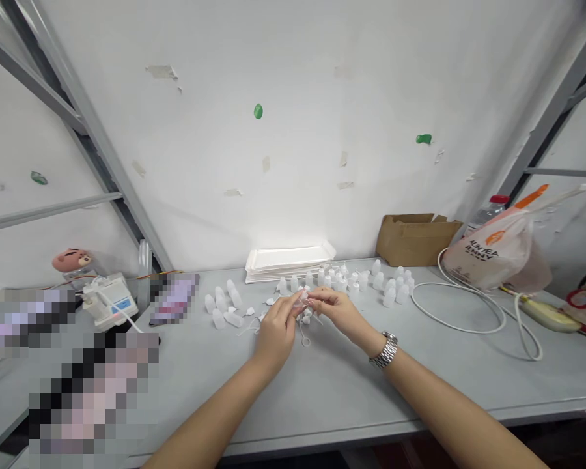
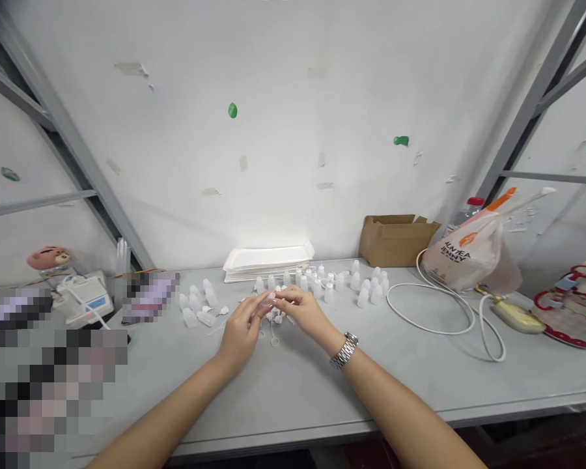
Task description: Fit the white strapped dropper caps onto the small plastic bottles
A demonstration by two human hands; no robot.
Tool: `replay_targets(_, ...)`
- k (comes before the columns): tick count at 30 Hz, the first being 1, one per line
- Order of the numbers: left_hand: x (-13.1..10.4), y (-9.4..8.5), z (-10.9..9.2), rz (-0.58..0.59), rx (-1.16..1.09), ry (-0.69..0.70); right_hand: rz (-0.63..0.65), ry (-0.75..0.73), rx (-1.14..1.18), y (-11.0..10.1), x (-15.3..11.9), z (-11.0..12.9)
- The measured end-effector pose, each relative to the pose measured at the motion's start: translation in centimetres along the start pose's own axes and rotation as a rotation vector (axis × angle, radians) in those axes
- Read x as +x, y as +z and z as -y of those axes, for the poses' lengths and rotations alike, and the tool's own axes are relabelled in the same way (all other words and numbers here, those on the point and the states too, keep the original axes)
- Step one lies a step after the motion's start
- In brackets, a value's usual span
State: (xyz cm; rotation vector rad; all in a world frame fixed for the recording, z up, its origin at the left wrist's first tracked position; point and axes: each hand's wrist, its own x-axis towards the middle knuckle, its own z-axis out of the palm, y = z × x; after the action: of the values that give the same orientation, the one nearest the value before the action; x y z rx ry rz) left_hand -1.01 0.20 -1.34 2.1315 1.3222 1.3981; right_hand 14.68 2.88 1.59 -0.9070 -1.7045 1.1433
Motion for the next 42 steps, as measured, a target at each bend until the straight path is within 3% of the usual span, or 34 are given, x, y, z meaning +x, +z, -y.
replay_targets(3,0.1,0.0,0.0,-0.018,-0.078,-0.063,-0.07,0.02,0.019,-0.5,0.2,0.3)
replay_targets(6,0.4,-0.1,-0.1,-0.084,-0.196,-0.191,-0.258,0.054,0.007,-1.1,0.6,-0.2)
replay_targets(9,1.1,-0.4,-0.3,-0.18,-0.367,-0.363,-0.363,0.051,-0.221,-1.7,1.1,-1.3)
replay_targets(13,1.8,-0.9,-0.4,-0.275,-0.536,-0.476,-0.245,0.006,-0.659,-1.5,1.2,-3.2)
replay_targets(18,1.9,-1.0,-0.3,-0.325,-0.601,-0.537,-0.155,0.052,-0.875,-1.0,1.0,-4.3)
replay_targets(27,1.9,-0.9,-0.6,-0.296,-0.605,-0.557,-0.088,0.033,-0.857,-1.0,0.9,-4.2)
replay_targets(34,1.9,-0.9,-0.6,-0.27,-0.586,-0.557,-0.119,-0.027,-0.728,-1.2,1.1,-4.4)
replay_targets(42,1.8,-0.9,-0.6,-0.259,-0.582,-0.546,-0.108,-0.107,-0.742,-1.0,1.2,-4.5)
